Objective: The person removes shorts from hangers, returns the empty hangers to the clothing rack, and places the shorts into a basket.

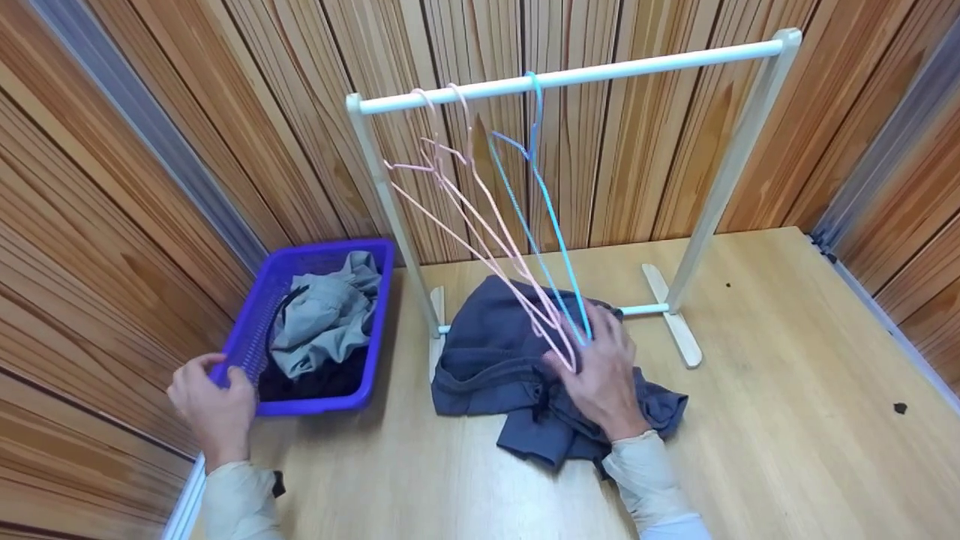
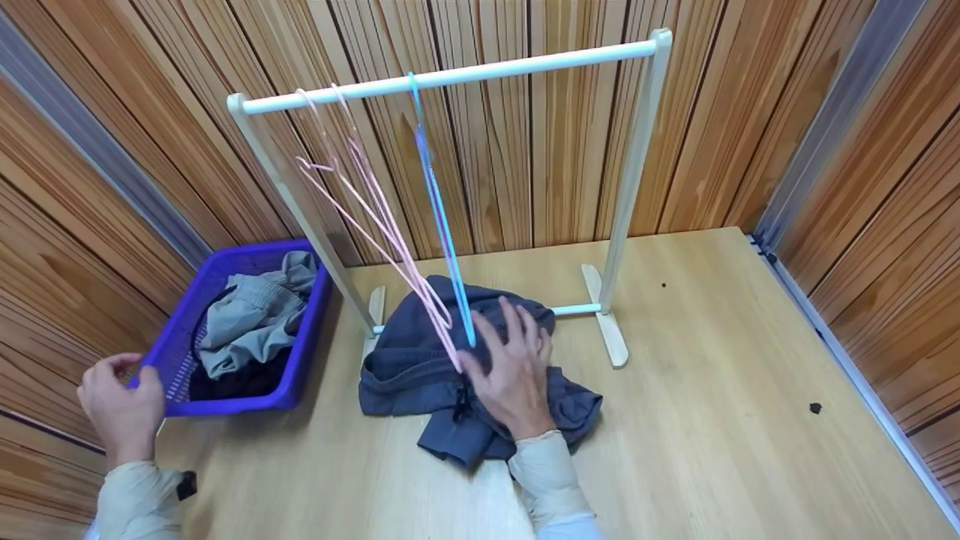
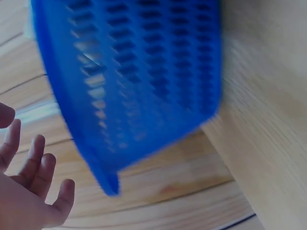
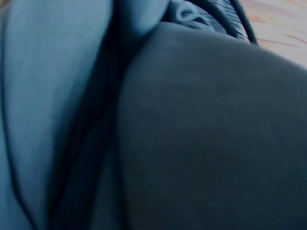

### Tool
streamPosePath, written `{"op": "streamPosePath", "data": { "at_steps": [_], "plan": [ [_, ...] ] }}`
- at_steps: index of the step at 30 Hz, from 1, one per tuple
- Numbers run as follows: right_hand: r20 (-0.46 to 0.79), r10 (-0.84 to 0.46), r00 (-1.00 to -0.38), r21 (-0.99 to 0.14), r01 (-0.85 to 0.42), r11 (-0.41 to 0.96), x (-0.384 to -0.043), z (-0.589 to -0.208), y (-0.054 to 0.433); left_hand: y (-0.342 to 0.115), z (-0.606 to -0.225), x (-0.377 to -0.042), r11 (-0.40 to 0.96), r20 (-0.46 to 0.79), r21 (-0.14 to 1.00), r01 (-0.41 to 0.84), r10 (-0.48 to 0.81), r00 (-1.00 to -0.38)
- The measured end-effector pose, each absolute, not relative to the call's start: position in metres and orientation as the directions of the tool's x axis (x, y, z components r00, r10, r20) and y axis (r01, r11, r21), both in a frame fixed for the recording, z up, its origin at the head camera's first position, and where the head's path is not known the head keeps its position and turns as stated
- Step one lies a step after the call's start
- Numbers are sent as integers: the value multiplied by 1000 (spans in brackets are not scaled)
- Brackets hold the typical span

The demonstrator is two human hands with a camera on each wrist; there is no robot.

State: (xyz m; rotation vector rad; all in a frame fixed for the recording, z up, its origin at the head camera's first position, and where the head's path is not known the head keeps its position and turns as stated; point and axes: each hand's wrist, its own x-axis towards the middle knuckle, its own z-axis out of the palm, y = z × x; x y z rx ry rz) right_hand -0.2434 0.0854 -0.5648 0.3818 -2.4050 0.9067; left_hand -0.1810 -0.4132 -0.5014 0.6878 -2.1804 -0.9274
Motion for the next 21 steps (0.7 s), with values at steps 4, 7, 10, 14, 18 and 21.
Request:
{"op": "streamPosePath", "data": {
  "at_steps": [4,7,10,14,18,21],
  "plan": [
    [415,-191,-890,-491,-396,776,-246,-573,77,-424,-510,-176,570,264,758,-318,-714,-649],
    [305,-259,-916,-468,-381,797,-251,-578,71,-430,-515,-174,548,207,750,-370,-726,-655],
    [179,-291,-940,-506,-342,792,-257,-580,67,-436,-521,-175,534,150,745,-400,-718,-679],
    [41,-328,-944,-541,-297,787,-262,-579,63,-440,-528,-180,530,119,746,-403,-702,-702],
    [-57,-345,-937,-539,-263,801,-266,-580,62,-440,-533,-182,523,105,757,-391,-689,-717],
    [-121,-355,-927,-543,-238,805,-269,-581,62,-440,-535,-183,519,86,760,-390,-676,-732]
  ]
}}
